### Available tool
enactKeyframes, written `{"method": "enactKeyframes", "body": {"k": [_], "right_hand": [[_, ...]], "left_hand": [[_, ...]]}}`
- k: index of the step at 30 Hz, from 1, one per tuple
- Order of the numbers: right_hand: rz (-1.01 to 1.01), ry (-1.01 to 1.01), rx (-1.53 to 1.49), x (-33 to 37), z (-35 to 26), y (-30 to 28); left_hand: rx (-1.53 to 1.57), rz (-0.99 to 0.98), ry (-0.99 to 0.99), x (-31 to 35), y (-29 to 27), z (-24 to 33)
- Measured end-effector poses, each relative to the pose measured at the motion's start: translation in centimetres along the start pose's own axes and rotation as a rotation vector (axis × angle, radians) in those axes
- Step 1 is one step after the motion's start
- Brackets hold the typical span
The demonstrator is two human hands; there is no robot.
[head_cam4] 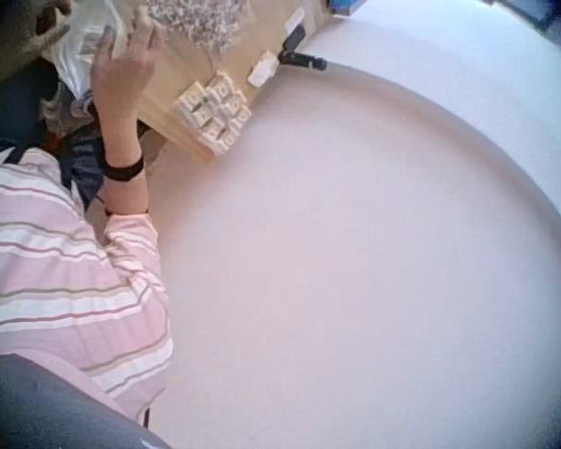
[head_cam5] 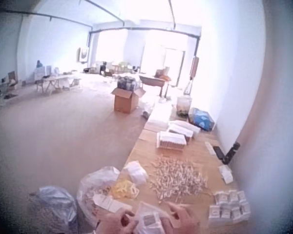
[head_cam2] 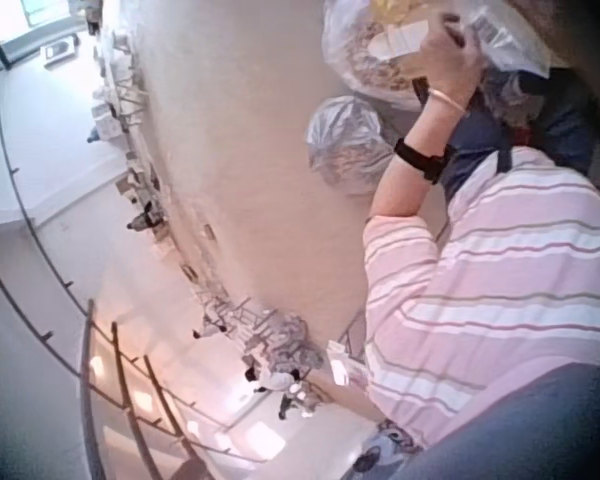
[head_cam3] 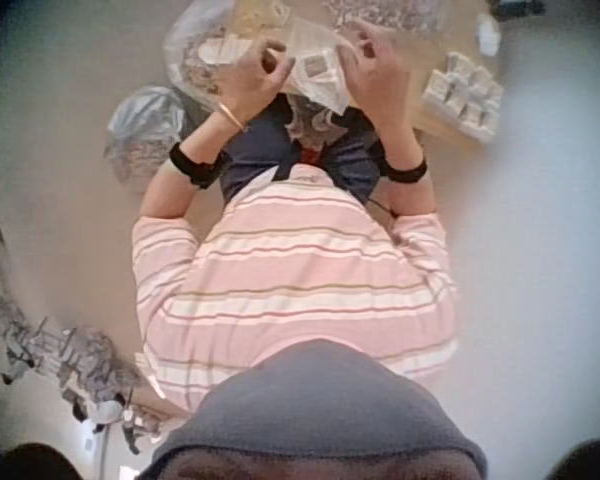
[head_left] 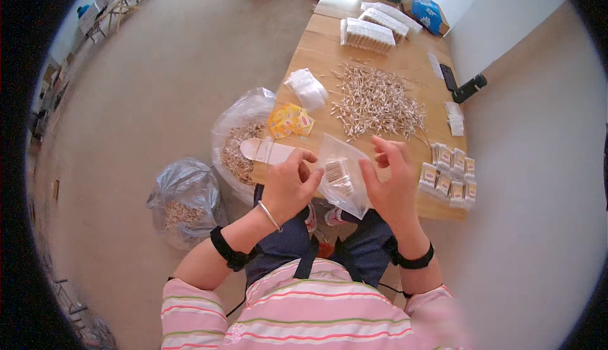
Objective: The recorder is packaging small wooden or cotton-tipped sticks into small plastic bags and arranging them on a table.
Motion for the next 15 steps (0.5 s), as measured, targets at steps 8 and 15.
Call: {"method": "enactKeyframes", "body": {"k": [8, 15], "right_hand": [[-1.005, 0.155, 0.277, 4.7, 5.7, 9.6], [-1.166, 0.402, -0.093, 8.4, 13.6, 14.3]], "left_hand": [[0.262, 0.001, -0.005, 0.7, 2.9, 1.7], [0.311, -0.088, 0.078, 3.0, 5.2, 3.5]]}}
Point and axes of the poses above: each hand's wrist, its own x-axis away from the middle knuckle, its own y-axis out of the palm, z = x × y, the point moved 10 cm from there along -x, towards the middle knuckle, and after that the axes turned 9 degrees about -x, right-handed, at the moved point
